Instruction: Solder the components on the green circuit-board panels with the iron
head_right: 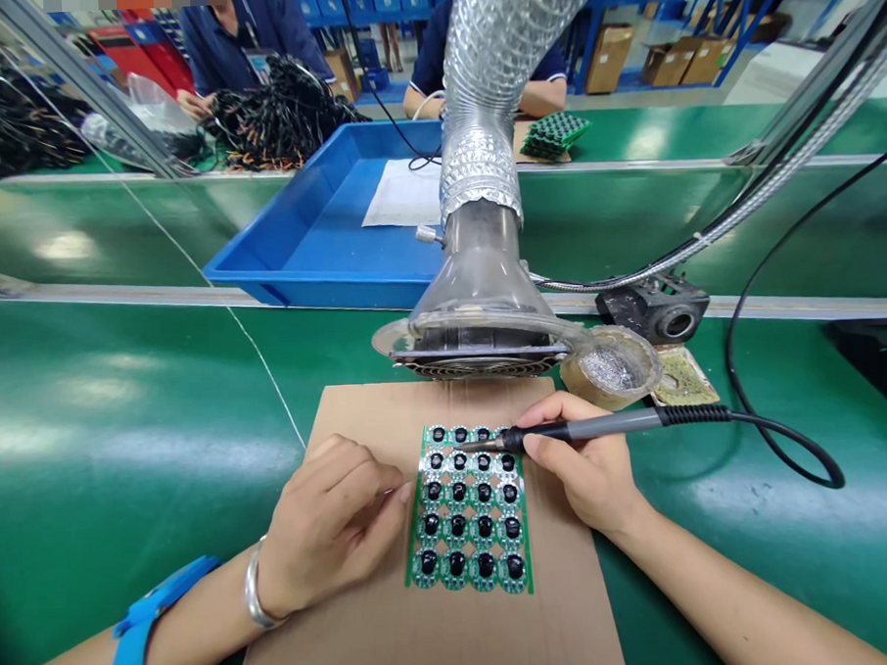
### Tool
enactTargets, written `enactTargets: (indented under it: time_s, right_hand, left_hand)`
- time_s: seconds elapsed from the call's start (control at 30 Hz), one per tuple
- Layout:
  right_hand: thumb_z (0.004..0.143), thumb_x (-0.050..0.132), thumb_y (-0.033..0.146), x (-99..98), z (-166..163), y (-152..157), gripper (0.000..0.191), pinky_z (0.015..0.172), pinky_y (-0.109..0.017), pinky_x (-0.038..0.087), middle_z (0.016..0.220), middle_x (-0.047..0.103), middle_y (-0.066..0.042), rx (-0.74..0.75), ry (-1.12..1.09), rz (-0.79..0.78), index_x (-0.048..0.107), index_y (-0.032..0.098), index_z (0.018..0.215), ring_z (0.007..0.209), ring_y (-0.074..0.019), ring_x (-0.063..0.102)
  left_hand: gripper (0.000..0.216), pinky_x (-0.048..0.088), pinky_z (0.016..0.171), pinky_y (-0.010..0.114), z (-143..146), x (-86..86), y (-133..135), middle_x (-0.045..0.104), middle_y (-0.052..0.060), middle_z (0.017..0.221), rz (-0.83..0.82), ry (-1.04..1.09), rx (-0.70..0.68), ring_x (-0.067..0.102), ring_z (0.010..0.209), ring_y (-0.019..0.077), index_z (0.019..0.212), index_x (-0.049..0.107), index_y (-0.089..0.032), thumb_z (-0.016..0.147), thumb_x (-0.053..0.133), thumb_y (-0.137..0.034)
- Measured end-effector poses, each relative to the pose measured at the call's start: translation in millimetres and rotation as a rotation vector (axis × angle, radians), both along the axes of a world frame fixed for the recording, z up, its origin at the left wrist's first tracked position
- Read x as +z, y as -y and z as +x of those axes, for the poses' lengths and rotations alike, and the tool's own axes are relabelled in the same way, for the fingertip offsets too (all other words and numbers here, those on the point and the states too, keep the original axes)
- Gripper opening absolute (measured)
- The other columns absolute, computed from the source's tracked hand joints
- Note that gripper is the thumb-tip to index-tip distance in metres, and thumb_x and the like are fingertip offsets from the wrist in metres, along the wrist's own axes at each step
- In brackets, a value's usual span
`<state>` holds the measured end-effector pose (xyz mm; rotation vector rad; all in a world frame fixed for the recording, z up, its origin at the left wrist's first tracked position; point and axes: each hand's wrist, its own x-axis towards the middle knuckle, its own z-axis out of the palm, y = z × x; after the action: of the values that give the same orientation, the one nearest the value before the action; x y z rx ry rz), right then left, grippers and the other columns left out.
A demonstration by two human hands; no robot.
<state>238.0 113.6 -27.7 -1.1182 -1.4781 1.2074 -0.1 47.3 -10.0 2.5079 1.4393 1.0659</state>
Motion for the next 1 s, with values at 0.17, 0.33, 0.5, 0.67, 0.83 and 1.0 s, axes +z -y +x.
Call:
enactTargets:
  time_s: [0.17,0.33,0.5,0.67,0.83,1.0]
  right_hand:
    - [0.068,0.061,0.018,-4.5,2.1,0.0,0.008,0.036,-0.022,0.020,0.058,0.052,0.002,-0.024,-0.073,-0.037,0.065,0.018,0.074,0.040,-0.0063,0.032]
    - [0.068,0.061,0.018,-5.7,2.8,-0.1,0.008,0.036,-0.022,0.020,0.057,0.053,0.002,-0.010,-0.081,-0.050,0.065,0.019,0.074,0.040,-0.0061,0.032]
    - [0.068,0.061,0.017,-7.2,3.3,0.1,0.008,0.037,-0.022,0.021,0.059,0.054,0.002,-0.008,-0.080,-0.044,0.066,0.019,0.074,0.041,-0.0063,0.034]
    - [0.066,0.060,0.014,-8.2,2.8,-0.7,0.010,0.037,-0.022,0.020,0.061,0.055,0.002,-0.053,-0.140,-0.012,0.066,0.020,0.073,0.041,-0.0059,0.033]
    - [0.066,0.060,0.014,-6.7,2.4,-1.9,0.011,0.037,-0.022,0.020,0.060,0.055,0.001,-0.047,-0.129,-0.025,0.066,0.020,0.072,0.041,-0.0056,0.033]
    - [0.066,0.061,0.014,-6.4,3.5,-0.7,0.010,0.037,-0.022,0.021,0.064,0.058,0.000,-0.034,-0.111,-0.026,0.066,0.019,0.073,0.042,-0.0061,0.034]
  left_hand:
    - [0.007,0.028,0.054,0.028,1.0,-0.5,0.6,0.044,-0.002,0.057,0.003,0.004,0.000,0.035,0.056,0.0104,0.069,0.052,-0.016,0.075,0.055,-0.012]
    - [0.007,0.029,0.055,0.028,1.8,-2.1,-1.4,0.046,-0.002,0.059,-0.002,-0.015,-0.005,0.036,0.056,0.0103,0.071,0.053,-0.016,0.077,0.053,-0.013]
    - [0.008,0.030,0.055,0.028,3.0,-3.7,-4.0,0.046,-0.002,0.059,0.003,-0.036,-0.007,0.038,0.056,0.0104,0.071,0.054,-0.016,0.078,0.052,-0.013]
    - [0.007,0.029,0.055,0.028,3.9,-4.0,-4.1,0.045,-0.002,0.058,0.013,-0.029,-0.016,0.036,0.056,0.0105,0.071,0.054,-0.017,0.077,0.053,-0.013]
    - [0.007,0.031,0.056,0.028,4.6,-5.1,-4.4,0.049,-0.002,0.059,0.004,-0.046,-0.022,0.040,0.057,0.0104,0.073,0.055,-0.017,0.079,0.052,-0.014]
    - [0.009,0.031,0.055,0.028,5.0,-6.1,-6.3,0.049,-0.002,0.059,0.001,-0.057,-0.019,0.039,0.056,0.0107,0.072,0.055,-0.017,0.080,0.051,-0.015]
